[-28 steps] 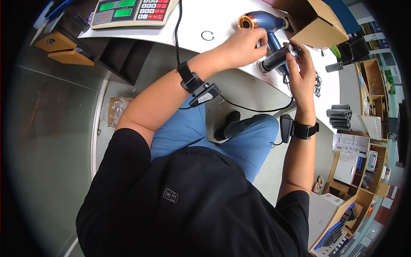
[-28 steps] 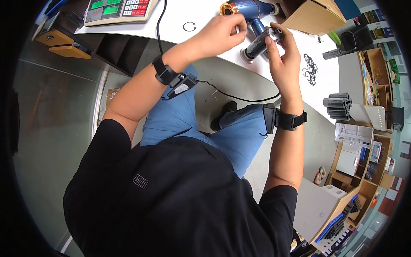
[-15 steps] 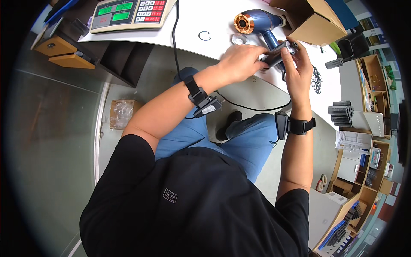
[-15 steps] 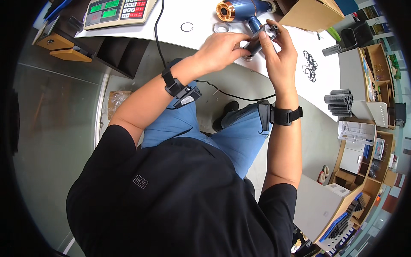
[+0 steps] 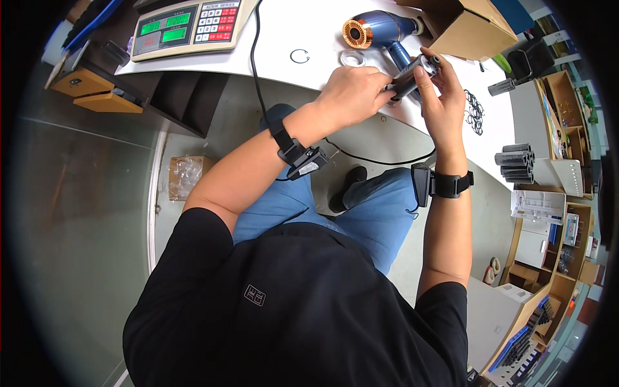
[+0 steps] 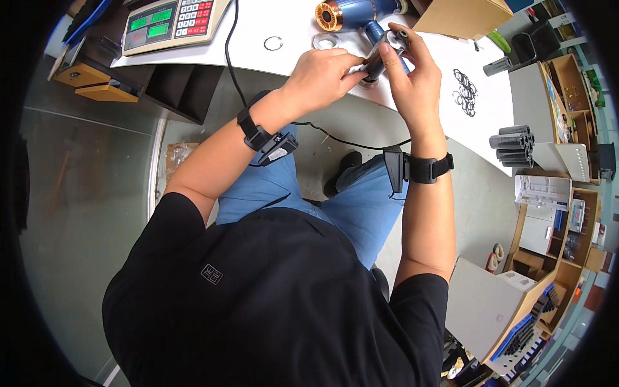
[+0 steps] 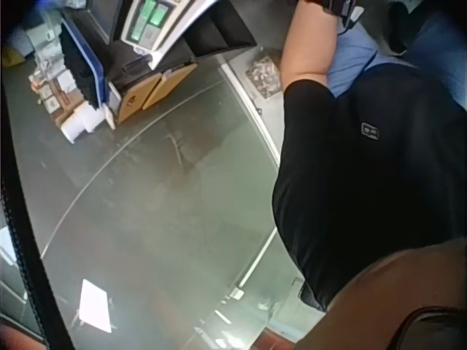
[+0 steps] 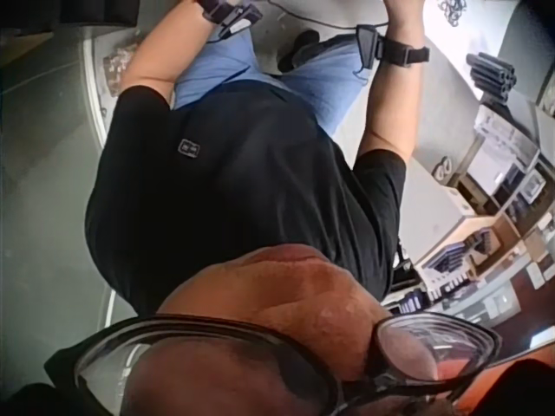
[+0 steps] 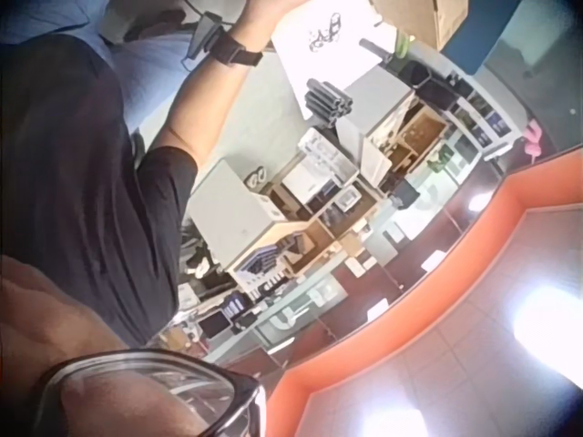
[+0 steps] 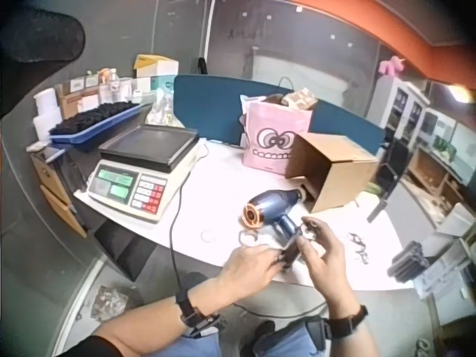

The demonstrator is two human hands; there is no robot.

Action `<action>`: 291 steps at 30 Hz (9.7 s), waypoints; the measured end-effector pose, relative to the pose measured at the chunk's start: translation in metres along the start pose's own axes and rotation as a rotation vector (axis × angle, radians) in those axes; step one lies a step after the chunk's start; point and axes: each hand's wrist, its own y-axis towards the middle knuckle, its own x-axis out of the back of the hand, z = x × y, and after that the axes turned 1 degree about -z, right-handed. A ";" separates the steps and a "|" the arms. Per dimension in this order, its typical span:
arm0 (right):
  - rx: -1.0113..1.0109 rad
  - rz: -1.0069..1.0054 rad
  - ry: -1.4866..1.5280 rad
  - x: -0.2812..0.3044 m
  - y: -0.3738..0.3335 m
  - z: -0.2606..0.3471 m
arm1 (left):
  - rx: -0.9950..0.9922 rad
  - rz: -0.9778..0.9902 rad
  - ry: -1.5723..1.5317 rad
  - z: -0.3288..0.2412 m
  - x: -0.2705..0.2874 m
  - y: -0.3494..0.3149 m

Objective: The worker is assembling components of a hairdryer, specifically attaching black rings to a cylindrical metal part at a manual workstation.

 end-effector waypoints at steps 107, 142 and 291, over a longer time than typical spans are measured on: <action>-0.057 0.157 0.389 0.004 0.026 -0.009 | -0.180 -0.102 0.142 0.014 0.052 0.042; 0.088 0.008 -0.004 -0.009 0.018 0.003 | -0.043 -0.114 -0.328 0.010 0.029 0.043; 0.100 -0.387 -0.206 -0.019 -0.036 -0.030 | -0.024 -0.412 -0.365 0.017 0.109 0.077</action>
